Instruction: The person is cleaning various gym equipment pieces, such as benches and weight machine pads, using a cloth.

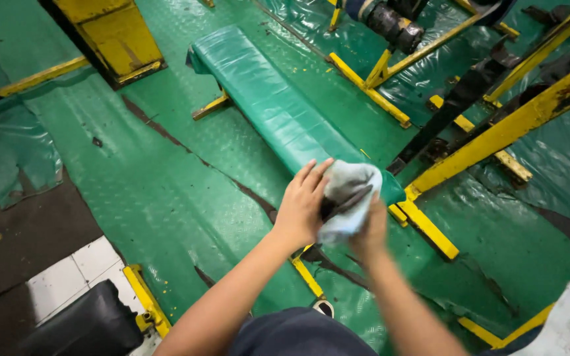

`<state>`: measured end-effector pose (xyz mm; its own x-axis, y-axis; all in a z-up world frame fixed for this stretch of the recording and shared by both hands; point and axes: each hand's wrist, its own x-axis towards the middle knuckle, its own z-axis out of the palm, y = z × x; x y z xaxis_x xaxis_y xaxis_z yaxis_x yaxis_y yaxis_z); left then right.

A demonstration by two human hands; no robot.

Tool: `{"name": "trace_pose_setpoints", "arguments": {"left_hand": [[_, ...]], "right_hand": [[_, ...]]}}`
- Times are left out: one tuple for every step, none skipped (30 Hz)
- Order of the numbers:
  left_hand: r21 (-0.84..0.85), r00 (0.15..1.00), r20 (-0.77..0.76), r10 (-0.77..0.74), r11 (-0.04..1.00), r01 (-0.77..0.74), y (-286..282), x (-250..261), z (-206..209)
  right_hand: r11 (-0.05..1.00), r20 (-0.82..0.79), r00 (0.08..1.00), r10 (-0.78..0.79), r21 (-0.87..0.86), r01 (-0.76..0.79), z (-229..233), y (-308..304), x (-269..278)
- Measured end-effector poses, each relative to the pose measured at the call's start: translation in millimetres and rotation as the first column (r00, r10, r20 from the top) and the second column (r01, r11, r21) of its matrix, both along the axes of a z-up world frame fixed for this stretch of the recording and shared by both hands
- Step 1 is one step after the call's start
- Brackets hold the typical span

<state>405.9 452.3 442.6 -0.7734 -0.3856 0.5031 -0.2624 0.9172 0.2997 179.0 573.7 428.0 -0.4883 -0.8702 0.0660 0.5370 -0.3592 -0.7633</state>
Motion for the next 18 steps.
{"name": "trace_pose_setpoints", "arguments": {"left_hand": [[0.001, 1.0, 0.001, -0.005, 1.0, 0.005, 3, 2, 13], [0.103, 0.992, -0.111, -0.061, 0.992, 0.073, 5, 5, 26], [0.197, 0.97, -0.222, -0.096, 0.97, 0.14, 8, 10, 38], [0.199, 0.972, -0.216, -0.092, 0.971, 0.136, 5, 7, 30], [0.191, 0.987, -0.153, -0.045, 0.979, 0.074, 4, 5, 22], [0.179, 0.996, -0.09, 0.004, 0.984, 0.012, 3, 2, 15], [0.178, 0.996, -0.09, 0.0, 0.984, 0.016, 4, 1, 20], [0.194, 0.99, -0.135, -0.039, 0.979, 0.065, 5, -1, 27], [0.21, 0.98, -0.181, -0.081, 0.97, 0.119, 8, -2, 33], [0.212, 0.979, -0.182, -0.087, 0.969, 0.126, 8, -3, 33], [0.208, 0.982, -0.172, -0.076, 0.972, 0.112, 7, -1, 32], [0.204, 0.985, -0.163, -0.064, 0.974, 0.098, 5, 0, 31], [0.203, 0.984, -0.163, -0.066, 0.974, 0.099, 4, -2, 30], [0.204, 0.985, -0.158, -0.065, 0.974, 0.097, 2, -3, 29], [0.212, 0.986, -0.153, -0.057, 0.973, 0.09, 4, -3, 28], [0.218, 0.987, -0.153, -0.052, 0.972, 0.085, 3, -7, 24], [0.193, 0.988, -0.15, -0.031, 0.979, 0.06, 4, -7, 19], [0.166, 0.989, -0.147, -0.01, 0.985, 0.035, 5, -6, 15]], "right_hand": [[1.0, 0.021, 1.0, -0.016, -0.005, 0.016, -18, -5, -6], [0.999, 0.043, 0.999, -0.032, -0.01, 0.032, -36, -9, -11], [0.999, 0.069, 0.997, -0.039, -0.014, 0.04, -55, -16, -12], [0.999, 0.095, 0.994, -0.045, -0.018, 0.047, -70, -22, -12], [0.998, 0.12, 0.991, -0.055, -0.02, 0.058, -85, -26, -10], [0.997, 0.146, 0.987, -0.064, -0.022, 0.068, -99, -30, -8], [0.996, 0.166, 0.983, -0.077, -0.027, 0.083, -107, -34, -10], [0.995, 0.187, 0.978, -0.09, -0.032, 0.098, -114, -37, -12], [0.993, 0.207, 0.972, -0.108, -0.033, 0.117, -121, -36, -13], [0.99, 0.227, 0.966, -0.124, -0.034, 0.136, -120, -28, -8], [0.988, 0.252, 0.958, -0.136, -0.033, 0.148, -120, -22, -1], [0.986, 0.278, 0.949, -0.147, -0.03, 0.161, -120, -19, 3], [0.986, 0.278, 0.949, -0.148, -0.031, 0.162, -108, -17, 30], [0.986, 0.101, 0.981, -0.165, 0.051, 0.161, -97, -15, 57], [0.976, -0.079, 0.984, -0.158, 0.138, 0.167, -86, -9, 84], [0.976, -0.08, 0.985, -0.153, 0.144, 0.163, -116, -9, 91], [0.931, -0.3, 0.93, -0.212, 0.228, 0.285, -148, -6, 104], [0.866, -0.511, 0.828, -0.232, 0.278, 0.415, -180, -3, 117]]}}
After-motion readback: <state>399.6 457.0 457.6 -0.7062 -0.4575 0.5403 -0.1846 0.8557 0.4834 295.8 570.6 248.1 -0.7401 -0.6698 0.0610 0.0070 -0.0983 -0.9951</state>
